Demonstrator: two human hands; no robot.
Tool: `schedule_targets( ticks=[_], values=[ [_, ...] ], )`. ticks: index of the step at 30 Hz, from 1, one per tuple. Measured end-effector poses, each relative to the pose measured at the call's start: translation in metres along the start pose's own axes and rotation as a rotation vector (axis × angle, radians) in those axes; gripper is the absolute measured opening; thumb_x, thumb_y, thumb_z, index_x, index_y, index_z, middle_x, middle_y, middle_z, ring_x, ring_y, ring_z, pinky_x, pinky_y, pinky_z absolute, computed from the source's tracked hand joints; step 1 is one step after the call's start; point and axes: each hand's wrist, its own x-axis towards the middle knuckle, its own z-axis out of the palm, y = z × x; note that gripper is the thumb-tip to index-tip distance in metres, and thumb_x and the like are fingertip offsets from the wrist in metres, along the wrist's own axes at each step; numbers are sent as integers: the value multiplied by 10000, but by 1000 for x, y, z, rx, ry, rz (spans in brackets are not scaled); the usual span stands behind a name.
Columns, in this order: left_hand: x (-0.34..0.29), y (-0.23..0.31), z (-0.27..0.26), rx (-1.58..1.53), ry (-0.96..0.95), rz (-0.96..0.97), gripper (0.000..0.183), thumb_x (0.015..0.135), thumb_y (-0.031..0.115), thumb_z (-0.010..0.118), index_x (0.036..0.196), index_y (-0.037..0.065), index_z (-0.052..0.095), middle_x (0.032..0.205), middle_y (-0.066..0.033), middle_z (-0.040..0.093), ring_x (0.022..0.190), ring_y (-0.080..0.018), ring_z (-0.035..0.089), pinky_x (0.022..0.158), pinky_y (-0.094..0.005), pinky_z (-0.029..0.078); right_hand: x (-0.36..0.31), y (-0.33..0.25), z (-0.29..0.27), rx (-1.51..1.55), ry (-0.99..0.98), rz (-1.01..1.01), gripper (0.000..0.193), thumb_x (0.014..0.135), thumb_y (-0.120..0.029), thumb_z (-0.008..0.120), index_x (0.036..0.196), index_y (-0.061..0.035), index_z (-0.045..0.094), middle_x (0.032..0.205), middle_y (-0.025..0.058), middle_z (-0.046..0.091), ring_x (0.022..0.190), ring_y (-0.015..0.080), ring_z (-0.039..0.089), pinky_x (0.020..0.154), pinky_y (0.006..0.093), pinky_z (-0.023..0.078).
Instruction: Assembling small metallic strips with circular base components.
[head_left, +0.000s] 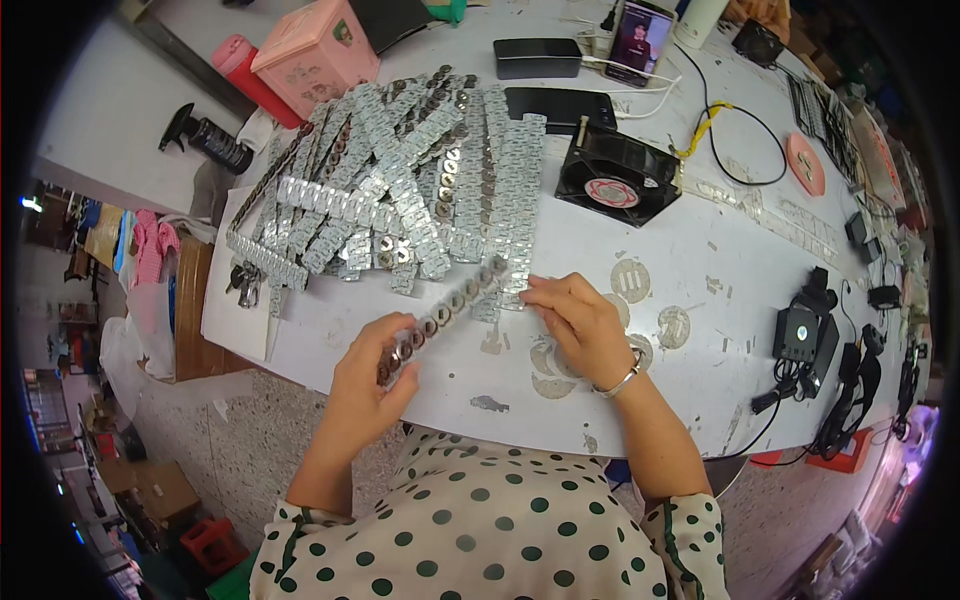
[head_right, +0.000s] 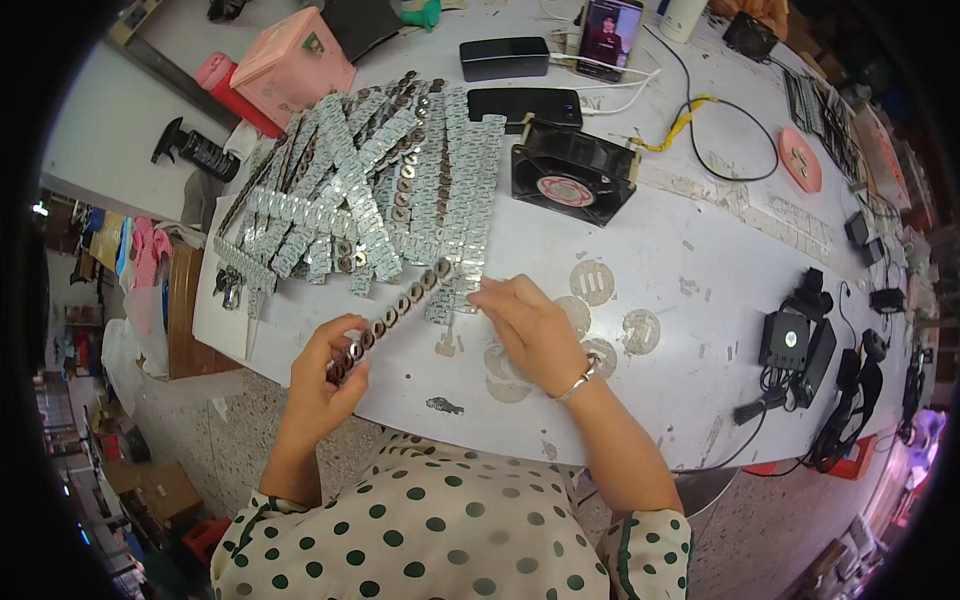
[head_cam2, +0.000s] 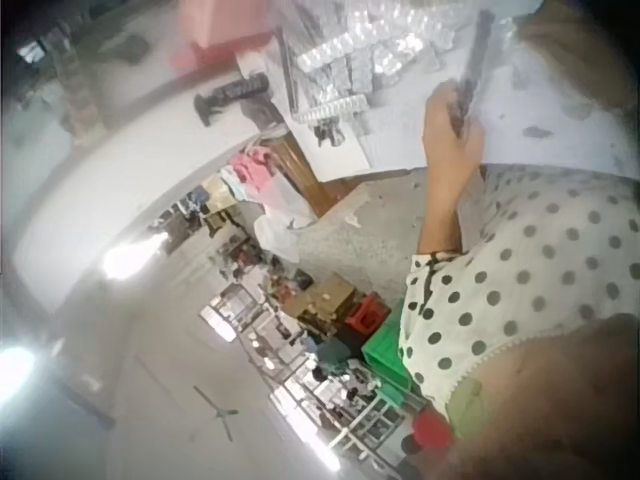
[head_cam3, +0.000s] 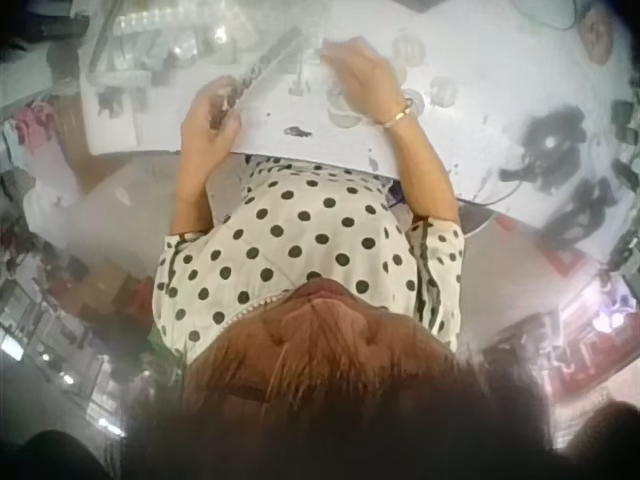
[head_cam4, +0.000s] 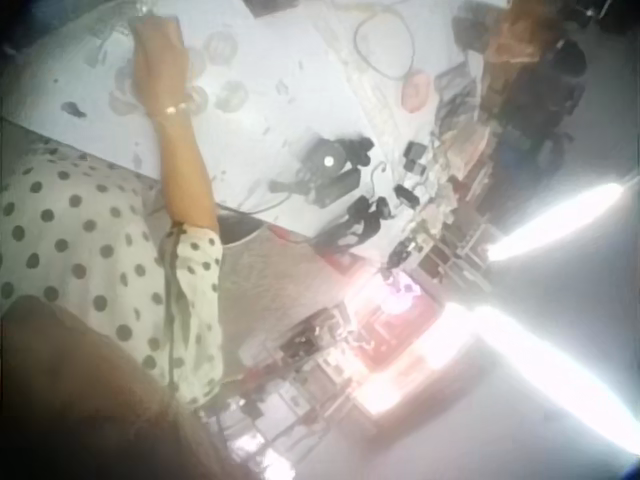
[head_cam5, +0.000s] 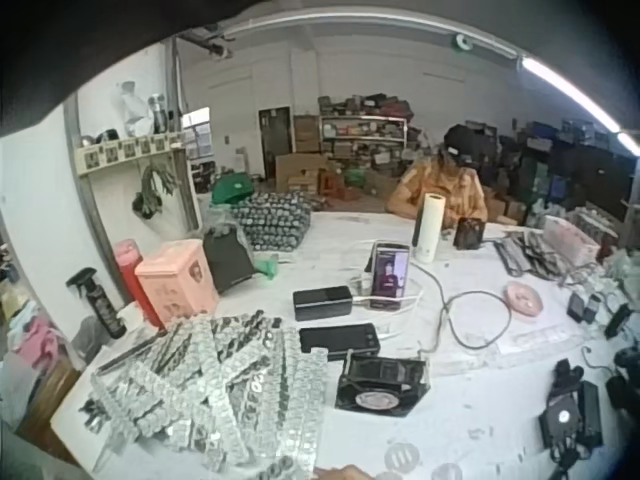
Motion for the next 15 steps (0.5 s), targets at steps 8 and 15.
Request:
schedule_targets(
  ticks=[8, 15],
  values=[
    [45, 16, 12, -539, -435, -60, 417, 938, -47, 387, 1354, -28, 399, 1156, -138, 589, 800, -154, 624, 689, -287, 535, 2, -4, -27, 797, 367, 435, 254, 937, -98, 638, 1170, 4, 632, 1030, 99, 690, 864, 146, 652, 802, 278, 538],
    [85, 22, 29, -463, -661, -58, 475, 963, 46, 462, 1420, 35, 333, 1164, -126, 588, 744, -129, 626, 625, -266, 515, -5, -2, -44, 878, 421, 482, 265, 929, -109, 659, 1162, 15, 637, 1052, 115, 698, 868, 129, 649, 818, 264, 537]
  ],
)
